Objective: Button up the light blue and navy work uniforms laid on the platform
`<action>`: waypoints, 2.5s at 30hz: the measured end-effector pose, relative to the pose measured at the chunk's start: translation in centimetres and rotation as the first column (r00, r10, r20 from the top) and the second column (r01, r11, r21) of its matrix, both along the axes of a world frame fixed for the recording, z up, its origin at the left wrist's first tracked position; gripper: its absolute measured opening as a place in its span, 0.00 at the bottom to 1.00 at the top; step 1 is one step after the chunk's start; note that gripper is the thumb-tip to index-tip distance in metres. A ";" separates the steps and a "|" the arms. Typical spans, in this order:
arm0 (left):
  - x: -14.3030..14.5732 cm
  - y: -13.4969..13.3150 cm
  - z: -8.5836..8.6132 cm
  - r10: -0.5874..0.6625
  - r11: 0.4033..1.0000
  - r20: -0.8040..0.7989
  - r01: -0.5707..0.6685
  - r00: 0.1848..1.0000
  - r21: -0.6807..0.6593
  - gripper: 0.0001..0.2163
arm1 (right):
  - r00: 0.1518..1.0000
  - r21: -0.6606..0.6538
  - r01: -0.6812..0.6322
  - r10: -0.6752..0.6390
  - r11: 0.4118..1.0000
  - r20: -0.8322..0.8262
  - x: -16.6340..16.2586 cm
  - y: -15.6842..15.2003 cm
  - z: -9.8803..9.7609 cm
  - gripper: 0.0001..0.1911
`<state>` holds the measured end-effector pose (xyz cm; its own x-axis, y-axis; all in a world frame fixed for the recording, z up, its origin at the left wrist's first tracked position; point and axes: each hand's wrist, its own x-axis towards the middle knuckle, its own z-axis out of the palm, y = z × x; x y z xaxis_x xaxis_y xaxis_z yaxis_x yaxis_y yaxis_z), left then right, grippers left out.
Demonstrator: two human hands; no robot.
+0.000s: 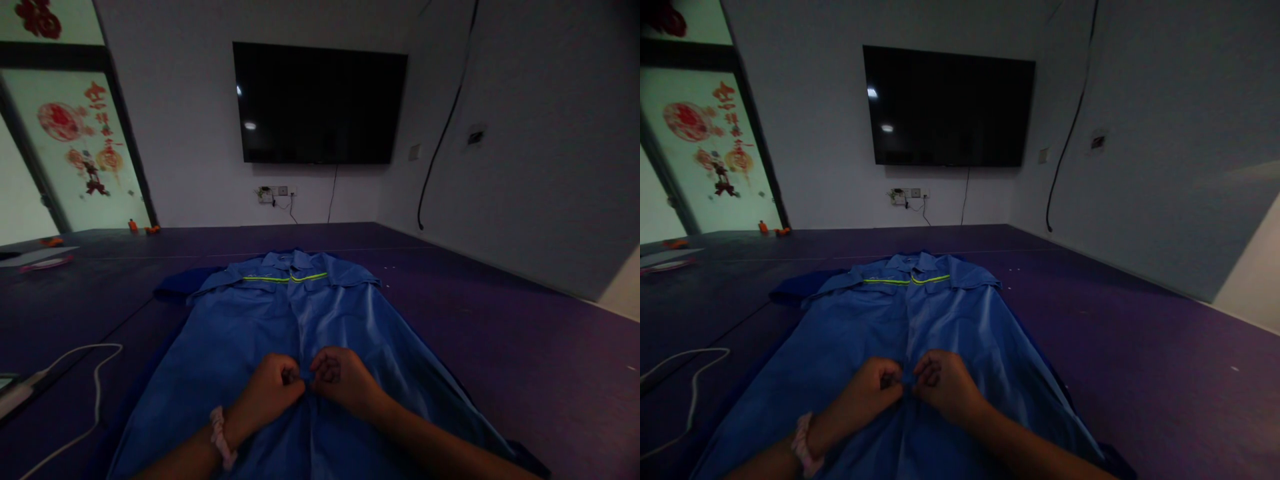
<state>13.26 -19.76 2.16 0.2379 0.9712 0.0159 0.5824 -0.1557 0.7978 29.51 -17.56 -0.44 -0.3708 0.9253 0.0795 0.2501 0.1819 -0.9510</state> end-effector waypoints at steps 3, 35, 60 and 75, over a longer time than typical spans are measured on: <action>0.1 -0.1 -0.1 0.008 1.000 0.070 -0.007 0.998 -0.014 0.05 | 0.999 -0.042 0.005 -0.007 0.999 -0.042 0.0 0.2 -0.3 0.10; -0.7 0.3 0.3 -0.258 0.946 -0.144 0.279 0.956 0.162 0.10 | 0.992 -0.191 -0.050 0.027 0.980 -0.121 0.3 0.8 -0.8 0.16; -1.4 0.8 1.0 -0.276 0.943 -0.183 0.303 0.944 0.141 0.09 | 0.993 -0.118 -0.072 0.060 0.990 -0.097 0.1 -0.3 0.8 0.12; -1.7 1.3 0.8 -0.368 0.887 -0.217 0.412 0.904 0.210 0.10 | 0.994 -0.101 -0.066 0.057 0.993 -0.097 0.1 -0.2 0.8 0.12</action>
